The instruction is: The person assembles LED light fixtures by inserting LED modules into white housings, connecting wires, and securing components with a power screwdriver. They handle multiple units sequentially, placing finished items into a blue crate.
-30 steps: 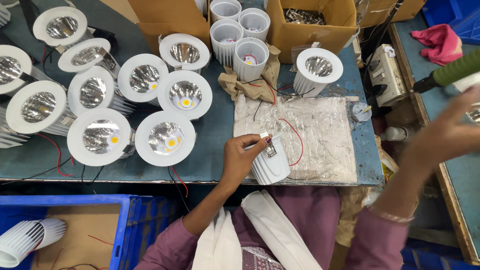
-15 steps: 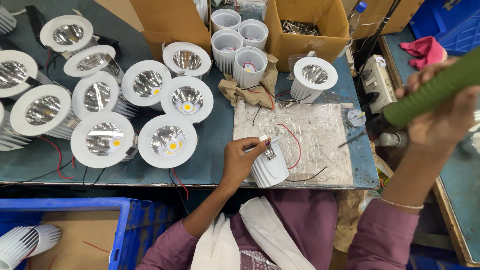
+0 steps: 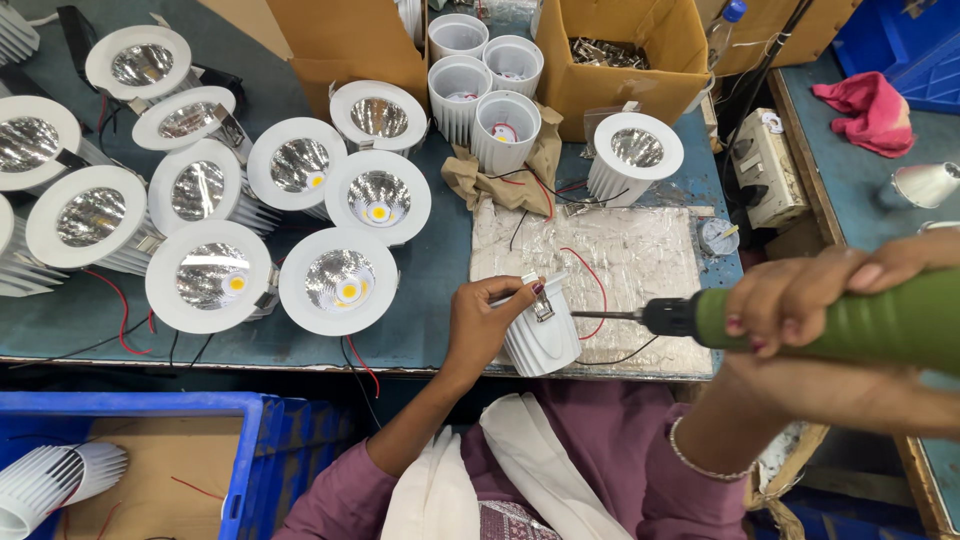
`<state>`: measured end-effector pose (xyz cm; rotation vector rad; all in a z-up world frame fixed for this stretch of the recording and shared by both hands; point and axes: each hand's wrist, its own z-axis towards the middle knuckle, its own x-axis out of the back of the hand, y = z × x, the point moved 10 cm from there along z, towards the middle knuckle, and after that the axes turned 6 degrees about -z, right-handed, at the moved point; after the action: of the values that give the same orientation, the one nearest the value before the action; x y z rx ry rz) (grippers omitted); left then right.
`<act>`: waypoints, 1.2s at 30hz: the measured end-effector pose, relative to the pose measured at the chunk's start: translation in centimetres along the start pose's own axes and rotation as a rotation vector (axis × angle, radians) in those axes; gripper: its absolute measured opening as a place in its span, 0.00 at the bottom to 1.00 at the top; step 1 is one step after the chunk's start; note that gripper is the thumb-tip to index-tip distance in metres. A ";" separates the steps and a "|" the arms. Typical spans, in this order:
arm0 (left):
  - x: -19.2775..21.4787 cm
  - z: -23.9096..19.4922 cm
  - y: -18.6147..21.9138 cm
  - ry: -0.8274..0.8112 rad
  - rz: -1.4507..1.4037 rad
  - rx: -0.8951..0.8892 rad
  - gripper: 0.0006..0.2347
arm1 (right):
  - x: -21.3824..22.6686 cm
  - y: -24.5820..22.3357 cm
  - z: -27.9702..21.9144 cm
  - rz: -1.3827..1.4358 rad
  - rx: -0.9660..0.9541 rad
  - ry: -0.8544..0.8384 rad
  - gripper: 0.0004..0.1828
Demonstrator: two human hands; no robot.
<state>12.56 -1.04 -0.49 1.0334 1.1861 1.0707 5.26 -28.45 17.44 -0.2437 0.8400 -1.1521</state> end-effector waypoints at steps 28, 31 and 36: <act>0.2 0.0 0.2 -0.005 0.011 0.006 0.09 | -5.0 3.2 -1.4 -0.204 -0.012 -0.073 0.59; 0.2 0.0 0.4 0.002 0.027 -0.007 0.09 | -6.0 3.9 -1.6 -0.166 -0.028 -0.076 0.60; 0.3 -0.1 0.5 0.007 0.060 0.011 0.09 | -6.5 4.7 -1.4 -0.279 -0.069 -0.029 0.62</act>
<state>12.47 -0.66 -0.04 1.0806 1.1741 1.1166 6.68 -20.48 16.76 -0.4442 0.8383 -1.3772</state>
